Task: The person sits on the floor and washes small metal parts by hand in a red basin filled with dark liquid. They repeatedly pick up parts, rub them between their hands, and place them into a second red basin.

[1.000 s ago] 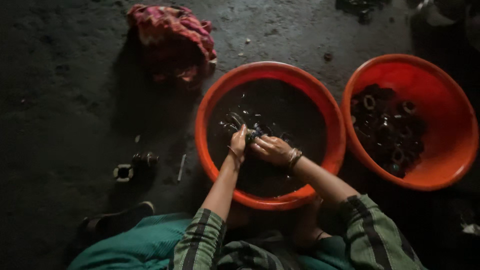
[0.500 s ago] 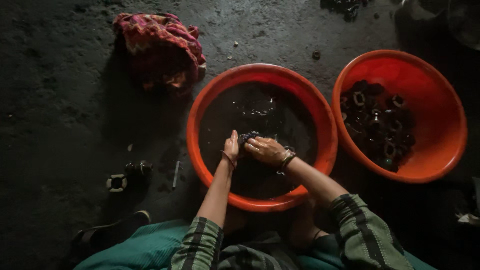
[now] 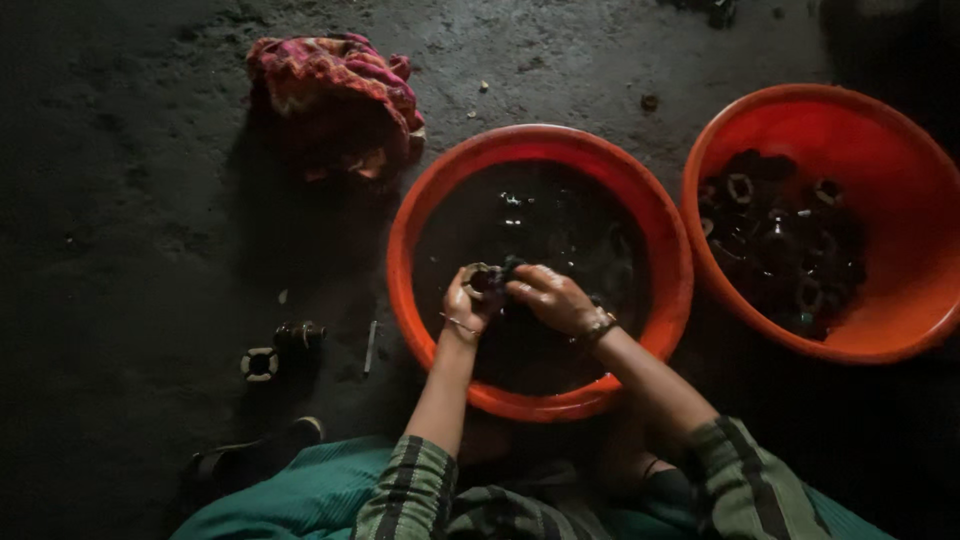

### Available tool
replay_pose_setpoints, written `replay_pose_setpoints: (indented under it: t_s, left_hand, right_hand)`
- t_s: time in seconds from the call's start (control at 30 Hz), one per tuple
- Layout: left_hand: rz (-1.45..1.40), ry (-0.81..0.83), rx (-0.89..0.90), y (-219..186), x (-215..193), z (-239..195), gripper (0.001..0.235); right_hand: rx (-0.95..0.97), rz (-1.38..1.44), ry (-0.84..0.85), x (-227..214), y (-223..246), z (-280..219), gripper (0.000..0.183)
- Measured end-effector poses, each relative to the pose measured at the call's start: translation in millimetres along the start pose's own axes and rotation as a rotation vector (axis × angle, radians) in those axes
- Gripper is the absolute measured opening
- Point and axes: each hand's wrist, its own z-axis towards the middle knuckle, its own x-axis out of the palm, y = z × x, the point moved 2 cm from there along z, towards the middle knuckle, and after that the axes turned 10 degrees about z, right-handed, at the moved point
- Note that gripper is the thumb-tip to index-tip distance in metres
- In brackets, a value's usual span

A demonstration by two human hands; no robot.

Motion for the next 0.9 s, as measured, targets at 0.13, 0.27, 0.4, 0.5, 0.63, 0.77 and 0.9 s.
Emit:
replay_pose_setpoints:
  t_s: [0.13,0.27,0.4,0.5,0.63,0.77,0.9]
  left_hand:
    - [0.026,-0.018,-0.137,-13,4,-5,0.06]
    - [0.212,-0.064,-0.132,-38,40,-15,0.059]
    - [0.611,-0.09,0.016,-83,100,-36,0.036]
    - [1.06,-0.006,0.201,-118,158,-63,0.029]
    - [1.64,-0.095,0.287,-145,238,-94,0.028]
    - [1.947,-0.056,0.613,-154,284,-115,0.03]
    - [2.031,0.013,0.638,-149,261,-90,0.032]
  right_hand:
    - [0.331,0.025,-0.109,-17,9,-17,0.026]
    - [0.624,-0.055,0.105,-23,11,-15,0.024]
    - [0.675,-0.017,0.146,-28,12,-14,0.03]
    - [0.663,0.03,0.131,-27,14,-20,0.034]
    - [0.745,0.087,0.171,-23,2,-27,0.035]
    - [0.478,0.086,-0.05,-21,-4,-43,0.034]
    - [0.445,0.078,-0.08,-3,-14,-52,0.03]
